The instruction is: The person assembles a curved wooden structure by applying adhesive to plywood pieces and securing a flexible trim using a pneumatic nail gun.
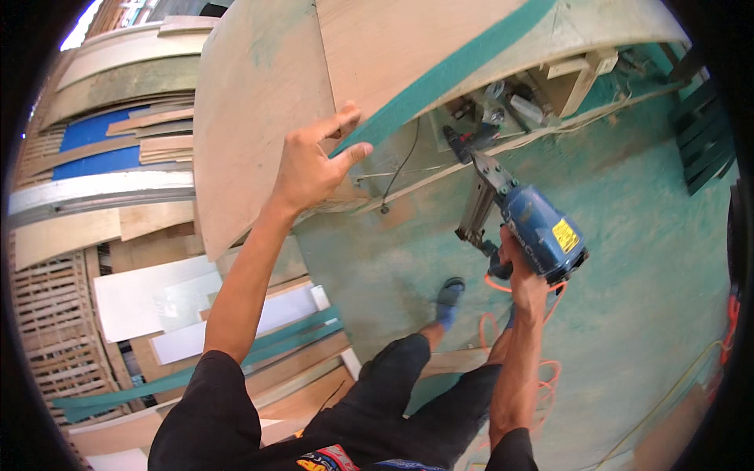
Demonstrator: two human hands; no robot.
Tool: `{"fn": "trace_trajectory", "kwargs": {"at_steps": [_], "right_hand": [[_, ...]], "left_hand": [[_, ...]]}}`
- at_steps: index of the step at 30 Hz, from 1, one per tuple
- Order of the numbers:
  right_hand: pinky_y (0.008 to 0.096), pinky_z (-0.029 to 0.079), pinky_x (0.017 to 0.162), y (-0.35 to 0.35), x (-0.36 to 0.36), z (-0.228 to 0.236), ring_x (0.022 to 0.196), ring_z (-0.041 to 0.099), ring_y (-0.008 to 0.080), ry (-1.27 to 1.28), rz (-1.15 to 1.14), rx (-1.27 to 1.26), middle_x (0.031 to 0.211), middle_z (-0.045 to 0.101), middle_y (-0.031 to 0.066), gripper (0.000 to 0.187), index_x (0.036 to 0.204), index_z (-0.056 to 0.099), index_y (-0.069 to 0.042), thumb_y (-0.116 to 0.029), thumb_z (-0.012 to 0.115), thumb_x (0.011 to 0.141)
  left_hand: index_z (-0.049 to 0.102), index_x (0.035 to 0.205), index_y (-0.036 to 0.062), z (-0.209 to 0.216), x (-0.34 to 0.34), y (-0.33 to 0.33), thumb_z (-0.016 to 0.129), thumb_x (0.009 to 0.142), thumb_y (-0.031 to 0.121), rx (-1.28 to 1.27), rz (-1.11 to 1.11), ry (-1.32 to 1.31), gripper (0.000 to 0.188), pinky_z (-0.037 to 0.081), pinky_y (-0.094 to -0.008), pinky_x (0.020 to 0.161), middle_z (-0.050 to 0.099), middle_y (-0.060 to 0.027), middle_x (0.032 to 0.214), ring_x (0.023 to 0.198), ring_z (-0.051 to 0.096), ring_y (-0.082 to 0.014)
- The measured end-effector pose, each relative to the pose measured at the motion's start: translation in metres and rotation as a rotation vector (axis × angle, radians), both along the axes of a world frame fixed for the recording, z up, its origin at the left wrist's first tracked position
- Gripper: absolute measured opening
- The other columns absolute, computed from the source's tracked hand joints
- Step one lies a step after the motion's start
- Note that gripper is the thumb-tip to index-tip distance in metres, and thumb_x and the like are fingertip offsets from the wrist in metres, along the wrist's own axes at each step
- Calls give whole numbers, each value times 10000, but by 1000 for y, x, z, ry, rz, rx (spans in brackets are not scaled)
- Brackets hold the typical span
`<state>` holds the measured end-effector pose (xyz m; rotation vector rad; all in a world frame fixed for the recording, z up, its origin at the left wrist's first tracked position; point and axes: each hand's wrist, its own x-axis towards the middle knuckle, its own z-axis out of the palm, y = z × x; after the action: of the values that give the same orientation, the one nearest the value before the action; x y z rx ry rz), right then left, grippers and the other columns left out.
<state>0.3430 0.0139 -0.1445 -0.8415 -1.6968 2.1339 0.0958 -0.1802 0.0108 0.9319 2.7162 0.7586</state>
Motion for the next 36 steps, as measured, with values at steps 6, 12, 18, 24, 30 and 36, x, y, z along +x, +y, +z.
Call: {"fn": "trace_trajectory", "kwargs": {"at_steps": [6, 12, 18, 24, 30, 36], "right_hand": [[285, 430, 595, -20, -31, -46, 638, 518, 120, 237, -63, 349, 723, 583, -24, 206, 946, 709, -68, -260, 772, 909], [281, 423, 563, -26, -20, -68, 595, 516, 101, 217, 5, 141, 685, 572, -30, 238, 883, 693, -68, -279, 802, 878], [289, 434, 564, -29, 2, -85, 601, 531, 108, 88, 73, 77, 692, 584, -30, 212, 897, 697, -59, -222, 827, 858], [286, 520, 773, -42, -15, -116, 873, 655, 173, 250, 58, 360, 1015, 706, 56, 299, 1149, 680, -56, -209, 772, 909], [289, 513, 739, -48, -59, -100, 763, 635, 166, 419, -37, 303, 891, 682, 76, 282, 1036, 697, 4, -163, 734, 812], [299, 519, 706, -45, -111, -54, 721, 647, 161, 530, -237, 478, 820, 677, 146, 427, 1057, 689, 69, -102, 760, 672]], "left_hand": [[689, 1258, 8, -13, -18, -2, 804, 859, 176, -64, -58, 76, 448, 505, -325, 988, 700, -139, 1257, 1073, 684, -181], [741, 1145, -6, -12, -17, 2, 799, 879, 199, -231, -61, 172, 340, 510, -270, 836, 765, -85, 986, 892, 660, -106], [763, 1062, -6, -19, -21, -7, 806, 875, 185, -173, -32, 165, 271, 493, -241, 758, 751, -54, 888, 817, 630, -74], [760, 1087, 2, -14, -24, -1, 809, 870, 170, -284, -95, 238, 278, 508, -246, 770, 761, -82, 914, 835, 653, -90], [714, 1214, 39, -19, -25, 2, 792, 865, 127, -77, -177, 232, 368, 559, -309, 901, 762, -145, 1036, 973, 718, -162], [699, 1252, 52, -23, -34, -1, 779, 847, 72, -11, -192, 262, 413, 586, -316, 846, 759, -150, 1046, 936, 730, -173]]}}
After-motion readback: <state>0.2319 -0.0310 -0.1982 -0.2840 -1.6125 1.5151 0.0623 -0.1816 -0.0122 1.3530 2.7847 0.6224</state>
